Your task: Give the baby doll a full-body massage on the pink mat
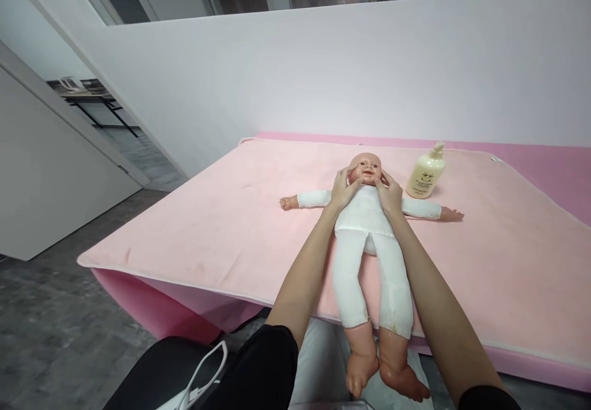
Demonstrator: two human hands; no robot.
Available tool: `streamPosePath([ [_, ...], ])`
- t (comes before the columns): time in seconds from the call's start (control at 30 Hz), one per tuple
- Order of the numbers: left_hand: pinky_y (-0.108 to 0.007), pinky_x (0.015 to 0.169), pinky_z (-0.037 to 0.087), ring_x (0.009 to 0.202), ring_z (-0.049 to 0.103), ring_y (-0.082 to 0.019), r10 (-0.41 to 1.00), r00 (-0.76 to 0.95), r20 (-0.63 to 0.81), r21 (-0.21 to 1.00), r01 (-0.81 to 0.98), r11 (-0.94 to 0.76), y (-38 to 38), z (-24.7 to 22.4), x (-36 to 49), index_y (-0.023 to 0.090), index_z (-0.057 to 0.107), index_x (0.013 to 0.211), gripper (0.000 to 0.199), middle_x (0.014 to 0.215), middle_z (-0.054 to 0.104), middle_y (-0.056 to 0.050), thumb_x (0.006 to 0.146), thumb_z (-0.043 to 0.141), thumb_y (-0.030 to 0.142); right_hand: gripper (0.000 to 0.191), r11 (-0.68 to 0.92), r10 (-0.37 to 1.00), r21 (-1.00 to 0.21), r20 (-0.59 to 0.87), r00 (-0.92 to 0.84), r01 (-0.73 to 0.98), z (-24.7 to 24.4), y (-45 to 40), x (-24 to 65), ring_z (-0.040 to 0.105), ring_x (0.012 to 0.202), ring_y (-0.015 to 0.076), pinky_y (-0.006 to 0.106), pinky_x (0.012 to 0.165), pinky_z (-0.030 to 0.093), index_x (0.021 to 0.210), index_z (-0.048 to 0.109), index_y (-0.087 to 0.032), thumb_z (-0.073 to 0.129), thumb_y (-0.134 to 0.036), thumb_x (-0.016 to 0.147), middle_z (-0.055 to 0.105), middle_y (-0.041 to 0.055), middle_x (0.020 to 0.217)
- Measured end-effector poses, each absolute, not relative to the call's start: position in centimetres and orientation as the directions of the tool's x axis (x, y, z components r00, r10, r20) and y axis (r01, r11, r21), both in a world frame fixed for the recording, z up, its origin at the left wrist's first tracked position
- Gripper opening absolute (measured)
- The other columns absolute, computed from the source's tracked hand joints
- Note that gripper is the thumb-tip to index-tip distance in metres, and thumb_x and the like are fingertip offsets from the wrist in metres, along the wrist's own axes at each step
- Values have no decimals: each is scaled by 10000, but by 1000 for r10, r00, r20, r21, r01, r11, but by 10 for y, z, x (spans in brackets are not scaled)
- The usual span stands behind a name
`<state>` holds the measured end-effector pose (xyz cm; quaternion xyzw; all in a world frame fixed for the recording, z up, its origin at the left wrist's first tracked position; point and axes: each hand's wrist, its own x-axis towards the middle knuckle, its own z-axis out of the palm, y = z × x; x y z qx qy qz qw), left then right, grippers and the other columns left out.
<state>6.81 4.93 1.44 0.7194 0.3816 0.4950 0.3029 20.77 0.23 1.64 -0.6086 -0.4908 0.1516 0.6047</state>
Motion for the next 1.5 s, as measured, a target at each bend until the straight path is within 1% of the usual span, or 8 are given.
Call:
streamPosePath([
  [0.13,-339,914,440,1157,485,-232,872,189,451,844,227,-486,45,17,69,220,534,1199,555,1229,523,-100,714,706,426,508,200,777,-869,422,467,452,17,2,205,625,1004,239,395,934,481,1189,617,-162,625,-387,733,660,102,1136],
  [0.23,-341,914,439,1158,483,-239,883,173,436,861,206,-465,44,18,70,214,539,1186,607,1228,516,-104,662,747,439,594,180,778,-866,416,471,466,17,2,205,620,1002,255,411,922,485,1211,596,-134,686,-378,677,646,133,1153],
  [0.53,-356,894,459,1115,518,-244,881,148,450,857,206,-472,47,13,73,206,546,1168,626,1177,522,-105,632,774,433,608,209,796,-868,418,437,450,12,7,210,601,1045,260,416,933,476,1226,584,-136,692,-369,676,628,133,1189],
  [0.77,-351,886,460,1132,504,-243,879,153,452,858,197,-475,50,13,72,204,559,1144,524,1158,540,-104,691,736,397,632,214,813,-881,401,422,422,14,5,211,596,1073,260,406,944,478,1255,568,-122,704,-355,683,610,130,1227],
  [0.97,-336,893,456,1161,482,-235,884,170,436,863,199,-464,51,13,71,191,549,1153,465,1199,540,-111,745,687,365,574,230,815,-894,393,426,384,14,4,213,600,1077,243,385,949,482,1252,573,-120,671,-296,714,602,120,1242],
  [1.3,-347,1023,382,1182,472,-201,839,187,511,808,229,-543,58,6,71,211,552,1194,349,1237,558,-92,867,526,329,496,238,809,-885,409,422,400,13,5,213,578,1126,226,385,1008,436,1264,563,-111,539,-276,798,581,115,1272],
  [1.4,-338,1029,381,1166,495,-189,833,147,534,805,213,-554,56,4,71,210,569,1180,325,1225,587,-81,879,503,310,449,257,810,-876,425,403,407,12,6,217,543,1178,204,381,1048,399,1238,586,-133,468,-253,822,577,88,1282],
  [1.5,-310,990,416,1136,539,-177,862,66,502,844,177,-505,49,2,68,191,603,1135,291,1205,618,-77,884,471,256,480,236,838,-884,395,376,403,11,5,218,544,1179,191,371,1055,393,1272,557,-147,444,-212,810,573,73,1291],
])
